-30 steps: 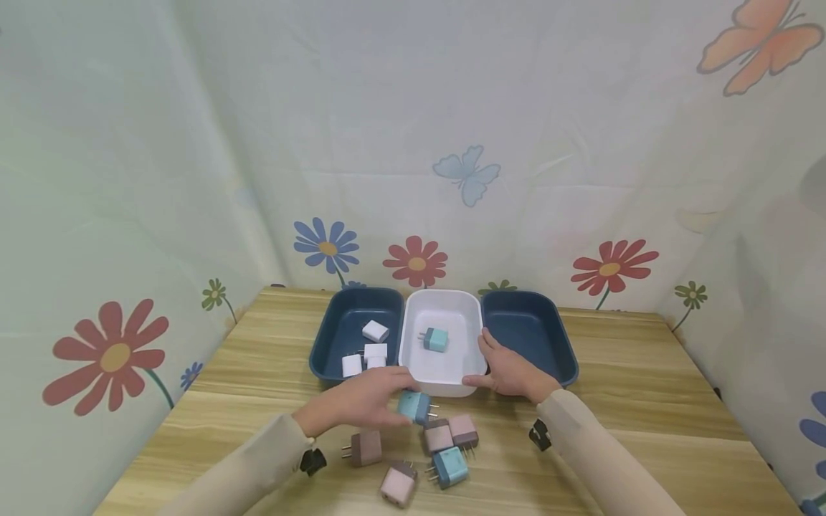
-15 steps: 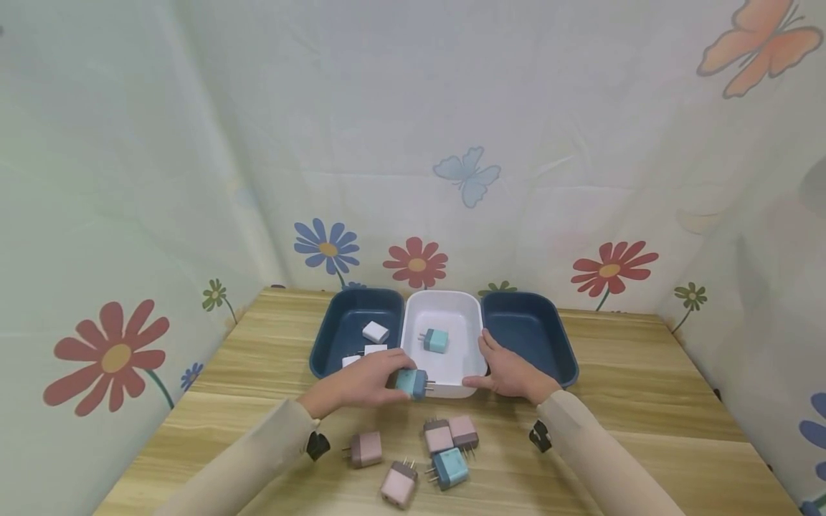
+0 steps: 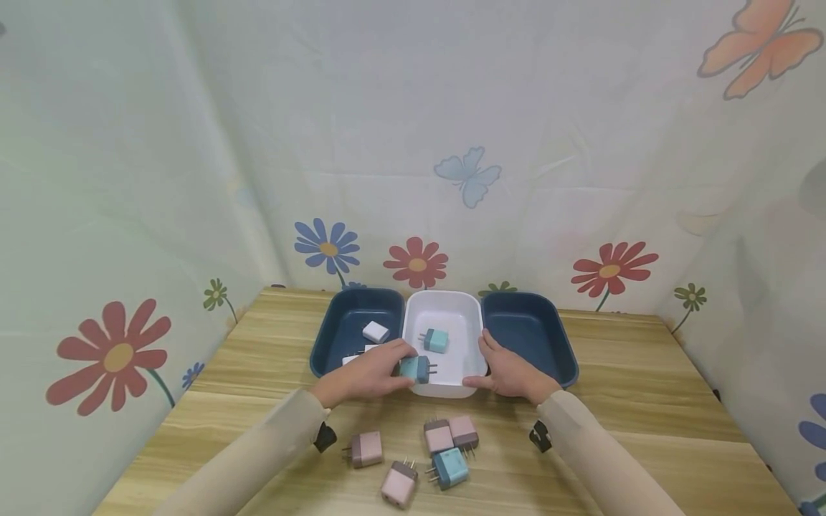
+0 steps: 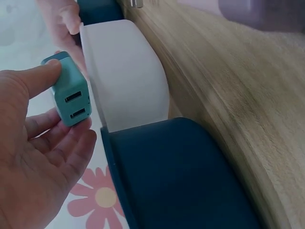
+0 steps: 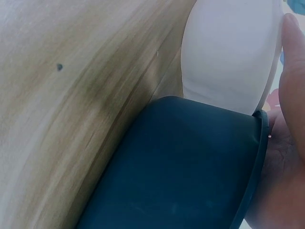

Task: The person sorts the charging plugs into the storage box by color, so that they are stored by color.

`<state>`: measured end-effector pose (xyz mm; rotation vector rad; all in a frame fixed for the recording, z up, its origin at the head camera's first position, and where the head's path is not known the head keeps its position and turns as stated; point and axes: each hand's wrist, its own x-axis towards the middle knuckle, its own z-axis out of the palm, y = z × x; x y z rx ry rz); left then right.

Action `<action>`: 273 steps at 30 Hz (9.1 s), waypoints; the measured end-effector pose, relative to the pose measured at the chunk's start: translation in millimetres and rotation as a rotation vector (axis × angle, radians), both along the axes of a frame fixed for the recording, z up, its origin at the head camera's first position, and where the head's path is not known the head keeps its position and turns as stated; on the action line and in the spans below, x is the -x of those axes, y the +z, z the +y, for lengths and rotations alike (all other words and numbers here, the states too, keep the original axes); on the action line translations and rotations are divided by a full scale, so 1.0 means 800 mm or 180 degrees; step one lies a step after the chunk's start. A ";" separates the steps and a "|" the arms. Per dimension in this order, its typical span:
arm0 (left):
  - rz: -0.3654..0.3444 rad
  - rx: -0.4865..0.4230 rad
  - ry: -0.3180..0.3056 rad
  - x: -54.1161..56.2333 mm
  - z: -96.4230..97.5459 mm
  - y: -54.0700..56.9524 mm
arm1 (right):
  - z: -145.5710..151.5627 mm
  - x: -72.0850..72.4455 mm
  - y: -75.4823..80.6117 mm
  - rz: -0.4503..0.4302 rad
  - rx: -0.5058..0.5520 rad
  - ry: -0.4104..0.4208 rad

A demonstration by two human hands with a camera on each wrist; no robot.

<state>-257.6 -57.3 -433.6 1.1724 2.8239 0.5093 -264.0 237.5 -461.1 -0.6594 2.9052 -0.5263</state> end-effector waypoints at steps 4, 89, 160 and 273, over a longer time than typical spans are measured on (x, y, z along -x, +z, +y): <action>0.0032 0.0010 0.0041 0.007 0.004 -0.003 | 0.001 0.000 0.000 0.0000 0.0027 0.0023; 0.0163 0.0267 0.0331 0.072 0.029 -0.024 | 0.001 0.000 0.003 -0.0109 0.0105 0.0004; 0.0178 0.0849 -0.1908 -0.074 0.075 -0.044 | 0.002 0.000 0.001 -0.0098 0.0123 -0.0001; 0.0001 -0.0254 0.0297 0.032 0.037 -0.007 | 0.004 -0.001 0.000 0.0024 0.0133 0.0141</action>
